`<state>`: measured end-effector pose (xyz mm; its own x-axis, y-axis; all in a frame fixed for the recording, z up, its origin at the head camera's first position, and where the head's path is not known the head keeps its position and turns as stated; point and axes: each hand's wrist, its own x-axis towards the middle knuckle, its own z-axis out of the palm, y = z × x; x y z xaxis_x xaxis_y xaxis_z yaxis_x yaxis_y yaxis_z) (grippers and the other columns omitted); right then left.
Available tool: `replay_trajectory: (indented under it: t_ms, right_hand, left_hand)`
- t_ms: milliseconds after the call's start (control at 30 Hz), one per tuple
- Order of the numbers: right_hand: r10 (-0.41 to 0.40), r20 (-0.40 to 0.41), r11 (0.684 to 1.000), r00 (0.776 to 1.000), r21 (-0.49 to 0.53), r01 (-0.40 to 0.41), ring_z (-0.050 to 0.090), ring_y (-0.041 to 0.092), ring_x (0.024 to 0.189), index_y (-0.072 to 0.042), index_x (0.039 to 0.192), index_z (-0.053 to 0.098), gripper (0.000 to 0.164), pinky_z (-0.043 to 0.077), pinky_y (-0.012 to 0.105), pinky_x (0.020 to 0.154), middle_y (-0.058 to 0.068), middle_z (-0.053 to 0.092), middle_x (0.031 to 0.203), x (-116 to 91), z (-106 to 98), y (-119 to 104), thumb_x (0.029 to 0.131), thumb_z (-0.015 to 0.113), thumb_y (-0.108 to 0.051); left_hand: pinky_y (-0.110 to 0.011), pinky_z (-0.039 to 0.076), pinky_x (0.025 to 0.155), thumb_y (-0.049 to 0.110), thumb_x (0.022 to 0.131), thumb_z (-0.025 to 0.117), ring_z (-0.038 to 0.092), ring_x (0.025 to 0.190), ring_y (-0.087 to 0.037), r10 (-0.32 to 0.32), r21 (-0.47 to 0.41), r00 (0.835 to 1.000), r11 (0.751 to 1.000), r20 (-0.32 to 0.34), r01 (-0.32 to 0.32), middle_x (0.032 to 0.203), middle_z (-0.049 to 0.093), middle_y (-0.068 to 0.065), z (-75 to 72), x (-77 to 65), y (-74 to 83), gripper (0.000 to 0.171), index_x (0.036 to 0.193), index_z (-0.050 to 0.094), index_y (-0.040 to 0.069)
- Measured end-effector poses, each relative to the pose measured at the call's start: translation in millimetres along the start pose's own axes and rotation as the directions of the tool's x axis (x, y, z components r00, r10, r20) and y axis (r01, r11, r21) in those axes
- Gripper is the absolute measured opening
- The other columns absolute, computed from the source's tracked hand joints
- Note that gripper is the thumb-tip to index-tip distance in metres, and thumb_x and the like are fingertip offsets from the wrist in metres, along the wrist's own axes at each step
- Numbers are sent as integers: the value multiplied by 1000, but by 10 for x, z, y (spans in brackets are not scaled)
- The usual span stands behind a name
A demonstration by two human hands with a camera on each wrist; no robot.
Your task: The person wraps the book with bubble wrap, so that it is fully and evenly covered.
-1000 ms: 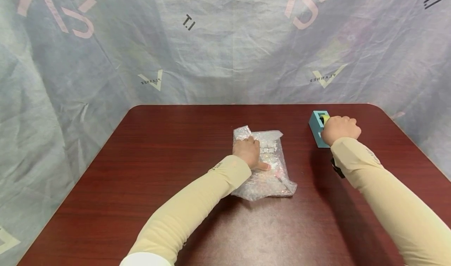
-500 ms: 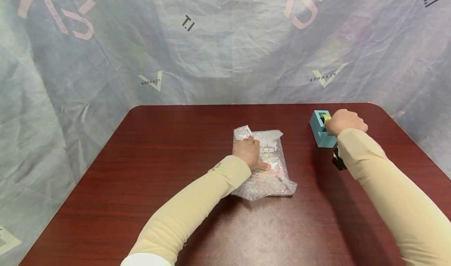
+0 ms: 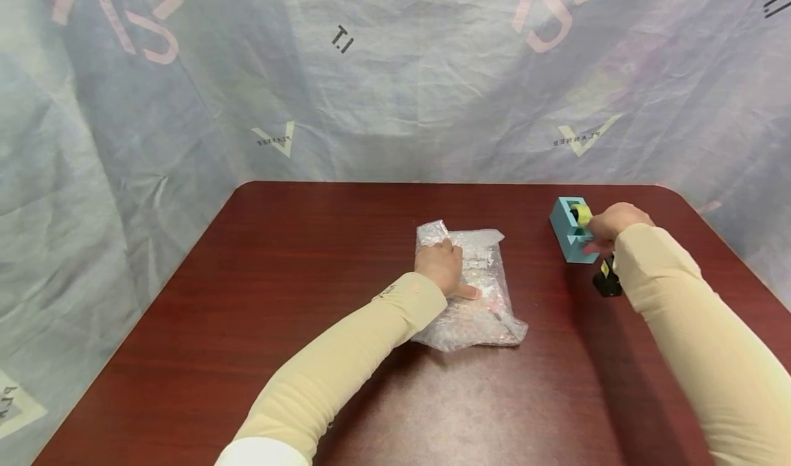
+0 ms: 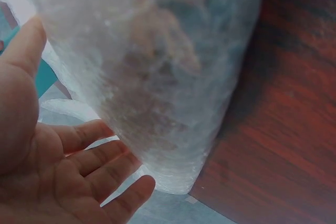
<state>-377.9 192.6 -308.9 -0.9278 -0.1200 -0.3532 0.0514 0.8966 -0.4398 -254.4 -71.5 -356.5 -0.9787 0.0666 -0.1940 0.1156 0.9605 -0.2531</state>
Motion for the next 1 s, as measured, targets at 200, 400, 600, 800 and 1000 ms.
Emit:
replay_trajectory:
  t_ms: [200, 400, 600, 800, 1000]
  right_hand:
    - [30, -8, 997, 1000, 72, -29, 67, 14, 55, 15, 97, 66, 41, 48, 35, 69, 6, 72, 64, -35, -6, 0, 94, 43, -18]
    - [71, -28, 966, 997, 253, -61, 61, 14, 53, 12, 93, 60, 35, 41, 31, 53, 8, 71, 62, -90, 27, 41, 93, 44, -19]
    - [101, -29, 908, 994, 412, -80, 62, 10, 52, 21, 123, 50, 49, 40, 25, 47, 7, 70, 60, -129, 68, 73, 94, 50, -19]
    - [144, -13, 874, 989, 471, -121, 63, 4, 52, 22, 143, 34, 65, 34, 21, 43, 1, 69, 59, -143, 82, 68, 96, 52, -19]
    - [158, -24, 842, 987, 526, -122, 59, 2, 50, 16, 137, 45, 56, 35, 23, 43, -3, 68, 60, -186, 111, 102, 96, 53, -21]
  left_hand:
    - [-30, 55, 84, 81, 85, 55, 60, 119, -19, -3, 7, 1000, 1000, -11, 3, 137, 56, -6, -15, 3, 22, 94, 149, 49, 12]
    - [-31, 55, 84, 81, 84, 56, 60, 119, -19, -7, -1, 1000, 1000, -16, 7, 137, 56, -6, -21, -12, 36, 95, 148, 49, 12]
    - [-31, 54, 84, 81, 84, 56, 60, 119, -18, -5, 0, 1000, 1000, -20, 5, 136, 56, -6, -13, 8, 54, 94, 148, 50, 12]
    - [-31, 54, 84, 81, 84, 56, 60, 119, -18, -1, -6, 1000, 1000, -16, 1, 137, 55, -6, -24, 6, 59, 95, 148, 49, 11]
    - [-31, 54, 82, 81, 83, 57, 60, 117, -18, -8, -16, 1000, 1000, -24, 8, 136, 56, -6, -26, 2, 62, 94, 147, 51, 11]
